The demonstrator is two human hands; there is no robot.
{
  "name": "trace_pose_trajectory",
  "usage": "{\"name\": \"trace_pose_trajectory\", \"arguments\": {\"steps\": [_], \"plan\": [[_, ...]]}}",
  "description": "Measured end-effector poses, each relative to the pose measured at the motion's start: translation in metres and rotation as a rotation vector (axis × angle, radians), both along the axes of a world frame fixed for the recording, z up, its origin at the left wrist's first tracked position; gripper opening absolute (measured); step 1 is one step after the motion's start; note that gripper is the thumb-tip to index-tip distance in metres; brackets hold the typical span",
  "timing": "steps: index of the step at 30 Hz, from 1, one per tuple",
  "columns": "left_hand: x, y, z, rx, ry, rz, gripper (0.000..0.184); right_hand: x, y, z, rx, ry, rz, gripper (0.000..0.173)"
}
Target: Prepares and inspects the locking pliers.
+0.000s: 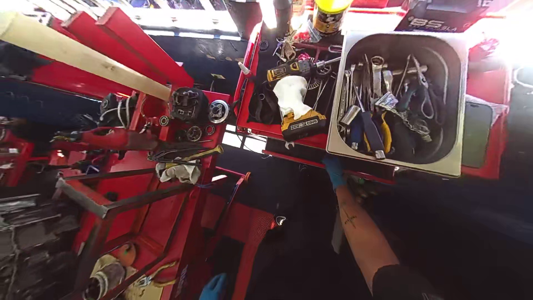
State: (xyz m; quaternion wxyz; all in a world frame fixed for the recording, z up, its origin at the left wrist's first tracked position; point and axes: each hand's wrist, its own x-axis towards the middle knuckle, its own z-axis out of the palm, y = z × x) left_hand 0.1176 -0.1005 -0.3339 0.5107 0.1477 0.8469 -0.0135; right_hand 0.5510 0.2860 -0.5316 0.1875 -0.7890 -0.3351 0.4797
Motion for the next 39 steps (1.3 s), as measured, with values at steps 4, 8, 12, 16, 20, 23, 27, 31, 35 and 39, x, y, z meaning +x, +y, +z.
{"name": "trace_pose_trajectory", "arguments": {"steps": [4, 8, 12, 16, 20, 23, 27, 31, 35, 39], "plan": [[0.042, 0.105, -0.030, 0.156, -0.108, -0.152, 0.041, -0.007, -0.047, 0.007, -0.026, 0.108, -0.076, 0.030], [0.095, 0.185, -0.085, 0.336, -0.201, -0.579, 0.050, -0.021, -0.113, 0.008, -0.022, 0.164, -0.130, 0.027], [0.157, 0.216, -0.127, 0.410, -0.051, -1.144, 0.082, -0.032, -0.174, 0.007, -0.047, 0.214, -0.122, 0.028], [0.174, 0.180, -0.150, 0.257, -0.059, -1.258, 0.078, -0.030, -0.215, 0.018, -0.043, 0.232, -0.085, 0.027], [0.160, 0.132, -0.154, 0.292, -0.063, -1.251, 0.072, -0.012, -0.198, 0.015, 0.149, 0.061, -0.050, 0.026], [0.151, 0.121, -0.154, 0.262, -0.078, -1.252, 0.073, -0.027, -0.150, 0.017, 0.203, 0.044, 0.111, 0.031], [0.151, 0.128, -0.147, 0.213, -0.114, -1.244, 0.070, -0.100, -0.086, 0.013, 0.155, -0.039, 0.367, 0.036], [0.154, 0.135, -0.141, 0.172, -0.142, -1.204, 0.071, -0.182, -0.047, 0.017, -0.201, -0.128, 0.242, 0.053], [0.157, 0.129, -0.141, 0.248, -0.141, -1.132, 0.072, -0.225, -0.046, 0.035, -0.195, -0.146, 0.062, 0.042], [0.157, 0.123, -0.137, 0.333, -0.102, -1.043, 0.068, -0.204, -0.060, 0.050, -0.003, -0.226, 0.733, 0.051]]}}
